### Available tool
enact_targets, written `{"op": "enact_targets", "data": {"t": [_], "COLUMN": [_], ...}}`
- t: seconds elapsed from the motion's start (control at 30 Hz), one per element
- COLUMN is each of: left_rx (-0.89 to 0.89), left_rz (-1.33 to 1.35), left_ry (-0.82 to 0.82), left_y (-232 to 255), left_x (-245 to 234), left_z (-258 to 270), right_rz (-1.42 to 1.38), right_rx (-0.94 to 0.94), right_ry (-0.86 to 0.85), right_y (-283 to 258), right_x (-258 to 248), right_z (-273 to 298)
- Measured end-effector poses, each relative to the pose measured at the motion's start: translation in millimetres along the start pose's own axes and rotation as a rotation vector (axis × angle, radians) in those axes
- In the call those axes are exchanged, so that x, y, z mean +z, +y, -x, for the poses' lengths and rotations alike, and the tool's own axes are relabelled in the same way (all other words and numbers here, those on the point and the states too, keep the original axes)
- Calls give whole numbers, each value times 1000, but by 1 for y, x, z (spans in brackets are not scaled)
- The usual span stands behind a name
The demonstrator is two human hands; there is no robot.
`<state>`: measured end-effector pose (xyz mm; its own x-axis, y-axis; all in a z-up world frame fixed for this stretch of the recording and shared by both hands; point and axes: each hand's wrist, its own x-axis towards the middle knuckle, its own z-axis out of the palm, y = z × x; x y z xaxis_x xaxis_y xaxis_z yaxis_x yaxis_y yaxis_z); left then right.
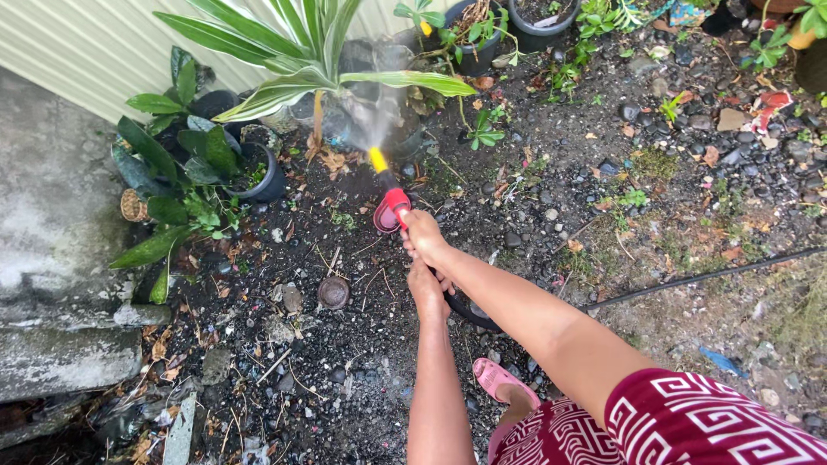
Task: The person uses a hose with a spray nozzle to water various potted plants and garden areas by hand.
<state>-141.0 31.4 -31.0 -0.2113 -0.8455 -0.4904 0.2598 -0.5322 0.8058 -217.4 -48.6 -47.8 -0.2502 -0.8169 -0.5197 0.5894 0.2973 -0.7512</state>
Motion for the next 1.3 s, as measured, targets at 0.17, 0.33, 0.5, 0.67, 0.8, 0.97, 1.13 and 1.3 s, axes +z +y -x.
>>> {"op": "enact_targets", "data": {"t": [0.17, 0.33, 0.5, 0.67, 0.8, 0.97, 1.13, 1.3], "left_rx": [-70, 9, 163, 266, 296, 269, 256, 191], "left_rz": [-44, 86, 219, 265, 269, 241, 228, 123], "left_ry": [10, 69, 168, 253, 317, 351, 232, 139], "left_y": [2, 23, 47, 57, 65, 69, 45, 26], "left_x": [-2, -14, -54, -87, -89, -77, -66, -28], "left_z": [1, 11, 11, 14, 29, 39, 22, 13], "right_rz": [-54, 27, 133, 222, 307, 347, 260, 80], "right_rx": [34, 18, -105, -168, -161, -165, -174, -110], "right_ry": [72, -77, -197, -286, -329, -340, -259, -155], "right_y": [5, 6, 24, 47, 51, 47, 36, 7], "right_x": [-2, 40, 106, 150, 161, 155, 126, 71], "right_z": [-2, 3, 10, 17, 26, 32, 22, 14]}}
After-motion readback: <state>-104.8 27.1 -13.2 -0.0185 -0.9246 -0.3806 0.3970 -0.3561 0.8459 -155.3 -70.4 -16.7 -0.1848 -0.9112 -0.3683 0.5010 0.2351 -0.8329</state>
